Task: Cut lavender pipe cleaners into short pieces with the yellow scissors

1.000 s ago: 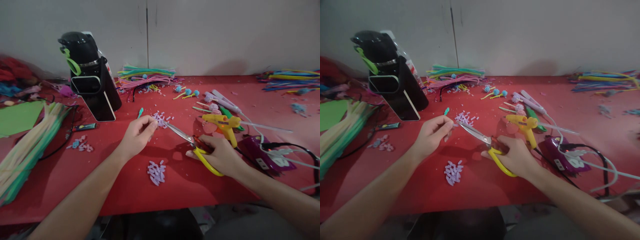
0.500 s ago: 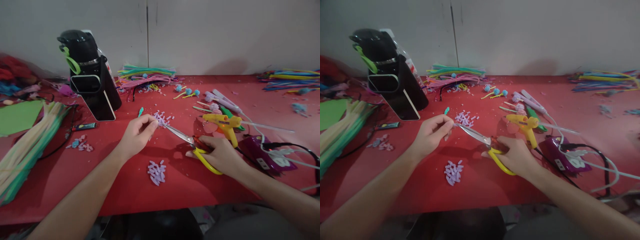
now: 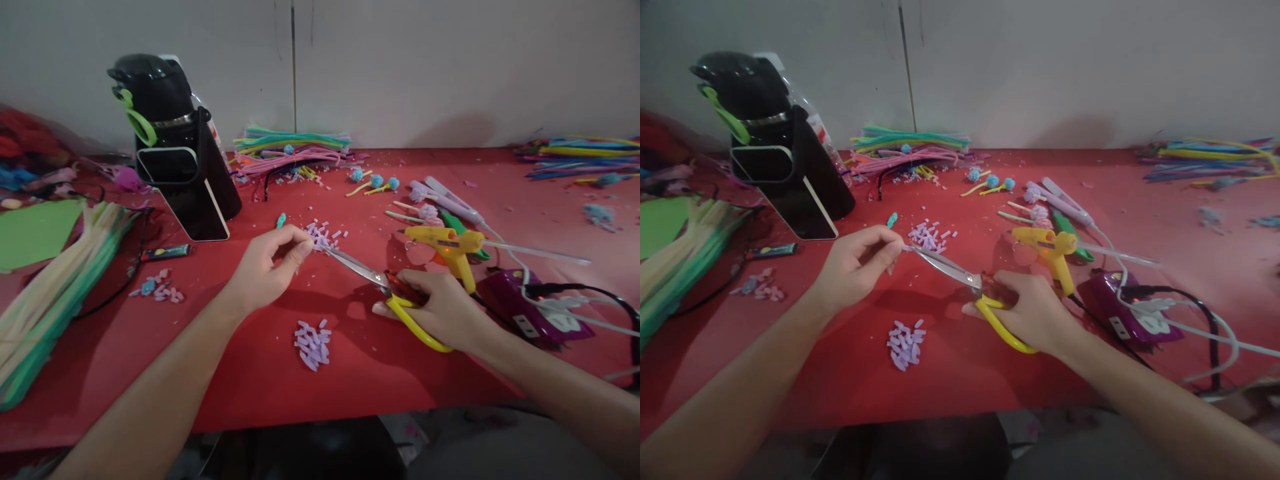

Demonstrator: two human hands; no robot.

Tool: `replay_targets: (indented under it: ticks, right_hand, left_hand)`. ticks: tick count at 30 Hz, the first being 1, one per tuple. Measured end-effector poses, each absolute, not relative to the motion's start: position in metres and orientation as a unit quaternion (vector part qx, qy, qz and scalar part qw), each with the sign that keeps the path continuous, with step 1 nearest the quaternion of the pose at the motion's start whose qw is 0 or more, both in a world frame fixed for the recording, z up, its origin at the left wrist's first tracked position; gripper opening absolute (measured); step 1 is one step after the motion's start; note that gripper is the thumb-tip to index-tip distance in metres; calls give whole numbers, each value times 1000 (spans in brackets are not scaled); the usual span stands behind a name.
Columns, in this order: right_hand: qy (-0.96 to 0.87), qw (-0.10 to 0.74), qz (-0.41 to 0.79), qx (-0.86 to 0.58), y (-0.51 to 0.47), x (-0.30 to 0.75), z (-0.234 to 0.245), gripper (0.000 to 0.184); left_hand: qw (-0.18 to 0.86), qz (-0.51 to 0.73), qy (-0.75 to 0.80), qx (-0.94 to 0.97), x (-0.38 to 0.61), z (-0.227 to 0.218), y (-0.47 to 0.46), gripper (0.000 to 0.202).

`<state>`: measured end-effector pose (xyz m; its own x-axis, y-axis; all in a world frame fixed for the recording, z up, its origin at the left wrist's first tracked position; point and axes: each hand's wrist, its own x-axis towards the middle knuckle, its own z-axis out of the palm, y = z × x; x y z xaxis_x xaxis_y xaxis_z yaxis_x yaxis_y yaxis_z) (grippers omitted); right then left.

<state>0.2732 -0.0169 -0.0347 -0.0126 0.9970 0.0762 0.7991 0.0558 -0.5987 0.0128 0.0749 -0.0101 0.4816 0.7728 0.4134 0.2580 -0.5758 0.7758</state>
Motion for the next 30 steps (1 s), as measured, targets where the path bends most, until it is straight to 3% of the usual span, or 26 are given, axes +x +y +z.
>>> replay_targets:
  ticks: [30]
  right_hand:
    - [-661, 261, 233, -664, -19, 273, -36, 63]
  left_hand:
    - [370, 406, 333, 767, 16, -14, 73, 23]
